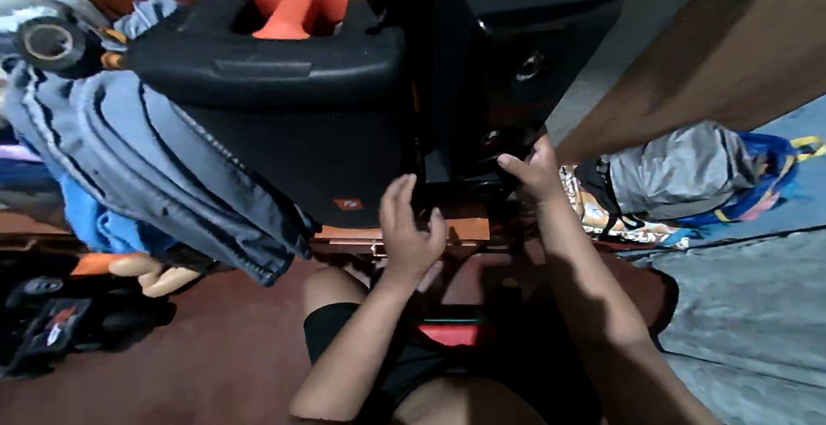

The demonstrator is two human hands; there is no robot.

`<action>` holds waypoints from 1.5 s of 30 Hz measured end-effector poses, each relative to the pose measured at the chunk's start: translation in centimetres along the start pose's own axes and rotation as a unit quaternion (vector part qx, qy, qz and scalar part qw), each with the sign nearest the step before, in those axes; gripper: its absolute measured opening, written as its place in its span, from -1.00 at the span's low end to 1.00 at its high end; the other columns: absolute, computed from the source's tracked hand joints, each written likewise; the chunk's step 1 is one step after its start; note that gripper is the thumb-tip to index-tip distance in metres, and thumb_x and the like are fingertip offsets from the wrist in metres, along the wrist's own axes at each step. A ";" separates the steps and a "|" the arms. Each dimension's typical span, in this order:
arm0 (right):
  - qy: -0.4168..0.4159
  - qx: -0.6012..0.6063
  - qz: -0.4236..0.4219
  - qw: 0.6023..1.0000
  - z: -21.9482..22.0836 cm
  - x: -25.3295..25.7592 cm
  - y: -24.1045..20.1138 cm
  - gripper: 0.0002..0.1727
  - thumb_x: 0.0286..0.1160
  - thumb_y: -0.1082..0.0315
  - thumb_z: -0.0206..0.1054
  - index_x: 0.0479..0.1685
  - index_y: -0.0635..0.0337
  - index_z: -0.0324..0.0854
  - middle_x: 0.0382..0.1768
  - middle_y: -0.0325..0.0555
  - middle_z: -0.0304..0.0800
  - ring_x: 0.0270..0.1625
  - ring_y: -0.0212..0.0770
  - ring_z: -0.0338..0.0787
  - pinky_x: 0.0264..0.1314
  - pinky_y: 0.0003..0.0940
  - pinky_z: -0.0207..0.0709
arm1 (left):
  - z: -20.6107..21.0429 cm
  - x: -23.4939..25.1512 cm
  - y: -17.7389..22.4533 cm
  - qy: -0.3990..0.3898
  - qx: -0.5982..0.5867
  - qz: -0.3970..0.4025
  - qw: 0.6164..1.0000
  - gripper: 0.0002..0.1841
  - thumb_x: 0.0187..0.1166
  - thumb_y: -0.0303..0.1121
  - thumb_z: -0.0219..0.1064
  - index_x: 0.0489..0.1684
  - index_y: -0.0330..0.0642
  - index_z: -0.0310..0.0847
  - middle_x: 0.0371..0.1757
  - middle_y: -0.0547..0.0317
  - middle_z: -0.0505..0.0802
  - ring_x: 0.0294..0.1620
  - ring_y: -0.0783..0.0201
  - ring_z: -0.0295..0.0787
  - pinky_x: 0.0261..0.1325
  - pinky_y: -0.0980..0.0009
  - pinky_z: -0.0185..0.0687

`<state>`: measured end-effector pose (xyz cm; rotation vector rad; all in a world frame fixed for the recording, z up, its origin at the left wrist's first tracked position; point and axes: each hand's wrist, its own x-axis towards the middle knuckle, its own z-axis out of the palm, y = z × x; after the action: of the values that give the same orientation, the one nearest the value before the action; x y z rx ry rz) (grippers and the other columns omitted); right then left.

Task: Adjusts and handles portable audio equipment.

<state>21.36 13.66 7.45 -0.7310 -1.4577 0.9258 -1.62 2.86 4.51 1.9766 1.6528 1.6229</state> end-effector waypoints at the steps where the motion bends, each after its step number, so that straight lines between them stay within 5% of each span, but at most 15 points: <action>1: 0.008 -0.021 -0.011 1.000 0.1 -0.7 0.1 0.03 0.21 0.08 0.67 0.64 0.40 0.17 0.39 0.01 0.64 0.44 -0.24 0.68 0.57 -0.23 0.59 | -1.5 1.2 0.6 0.060 0.028 0.059 0.996 -0.43 0.47 -0.25 0.41 0.45 -0.34 0.53 0.45 -0.28 0.64 0.49 -0.06 0.58 0.51 0.05 0.55; 5: 0.080 -0.087 0.006 0.993 1.8 -3.0 0.9 -0.05 0.26 0.07 0.63 0.61 0.39 0.28 0.44 0.05 0.60 0.49 -0.30 0.62 0.59 -0.34 0.52 | -5.6 9.2 3.1 0.159 0.184 0.192 0.951 -0.48 0.45 -0.05 0.42 0.35 -0.10 0.67 0.38 -0.36 0.67 0.49 -0.32 0.51 0.55 -0.25 0.29; 9: 0.159 -0.130 0.011 0.979 3.2 -3.1 1.5 -0.22 0.28 0.03 0.63 0.43 0.33 0.49 0.26 0.00 0.73 0.36 -0.32 0.71 0.49 -0.31 0.60 | -5.5 15.7 5.7 0.020 0.352 0.114 0.929 -0.17 0.34 0.43 0.31 0.55 0.10 0.59 0.53 -0.20 0.68 0.69 -0.41 0.34 0.68 -0.58 -0.24; 11: 0.189 -0.151 0.002 0.970 3.4 -2.5 1.9 -0.32 0.29 0.05 0.64 0.31 0.32 0.60 0.17 -0.01 0.79 0.30 -0.31 0.75 0.46 -0.30 0.62 | -4.9 17.4 6.5 -0.024 0.391 0.069 0.918 -0.09 0.30 0.47 0.29 0.61 0.05 0.52 0.55 -0.22 0.65 0.70 -0.46 0.30 0.64 -0.66 -0.35; 15: 0.212 -0.192 -0.023 0.958 3.1 -2.5 2.8 -0.44 0.33 -0.03 0.60 0.10 0.27 0.73 0.01 -0.08 0.85 0.15 -0.33 0.80 0.32 -0.29 0.66 | -4.5 18.1 5.2 -0.008 0.389 0.104 0.915 -0.27 0.42 0.29 0.28 0.45 -0.04 0.62 0.42 -0.20 0.74 0.52 -0.38 0.54 0.60 -0.54 -0.01; 20: 0.204 -0.209 -0.042 0.956 2.3 -2.6 2.9 -0.50 0.41 -0.02 0.55 0.03 0.27 0.78 -0.01 -0.06 0.87 0.11 -0.34 0.81 0.28 -0.30 0.67 | -5.7 18.0 3.7 0.034 0.358 0.163 0.919 -0.33 0.37 0.35 0.25 0.26 0.06 0.75 0.30 -0.02 0.83 0.38 -0.18 0.69 0.47 -0.34 0.28; 29: 0.183 -0.215 -0.032 0.959 1.3 -2.2 3.2 -0.51 0.52 -0.05 0.45 0.01 0.26 0.78 -0.04 -0.04 0.86 0.09 -0.30 0.81 0.27 -0.25 0.66 | -10.5 16.2 1.1 0.048 0.243 0.294 0.923 -0.39 0.39 0.33 0.32 0.19 0.10 0.79 0.19 0.13 0.89 0.27 0.03 0.77 0.45 -0.11 0.37; 36: 0.169 -0.222 -0.021 0.960 0.7 -2.3 2.8 -0.54 0.54 0.00 0.44 0.06 0.28 0.77 -0.03 -0.04 0.86 0.09 -0.31 0.81 0.28 -0.27 0.66 | -15.2 16.3 -1.9 -0.045 0.088 0.364 0.926 -0.39 0.43 0.23 0.37 0.22 -0.06 0.77 0.24 -0.05 0.86 0.34 -0.05 0.74 0.50 -0.11 0.41; 40: 0.164 -0.218 -0.030 0.962 0.2 -2.2 2.9 -0.52 0.53 -0.01 0.44 0.02 0.32 0.76 -0.03 -0.03 0.86 0.09 -0.34 0.81 0.26 -0.31 0.66 | -18.5 16.1 -2.5 -0.122 0.028 0.313 0.941 -0.37 0.48 0.17 0.35 0.18 -0.26 0.71 0.32 -0.13 0.79 0.52 -0.06 0.58 0.66 -0.08 0.26; 42: 0.166 -0.211 -0.034 0.963 0.1 -2.2 3.0 -0.52 0.53 0.00 0.45 0.02 0.33 0.76 -0.05 -0.04 0.86 0.07 -0.36 0.81 0.25 -0.34 0.67 | -18.6 14.7 -1.3 -0.094 0.068 0.257 0.960 -0.43 0.50 0.07 0.32 0.23 -0.26 0.69 0.40 -0.13 0.76 0.63 -0.10 0.49 0.74 -0.08 0.18; 45: 0.168 -0.193 -0.036 0.966 0.1 -2.2 3.2 -0.56 0.54 0.04 0.45 0.03 0.32 0.75 -0.04 -0.06 0.86 0.08 -0.39 0.81 0.26 -0.38 0.67 | -17.1 13.4 -1.6 -0.027 0.135 0.188 0.972 -0.33 0.44 0.22 0.48 0.38 -0.06 0.67 0.46 -0.02 0.72 0.69 -0.08 0.42 0.81 -0.08 0.15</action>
<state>21.22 13.34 3.59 -1.0592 -1.3607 0.4340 -17.42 4.86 19.38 2.5791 1.6279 1.4918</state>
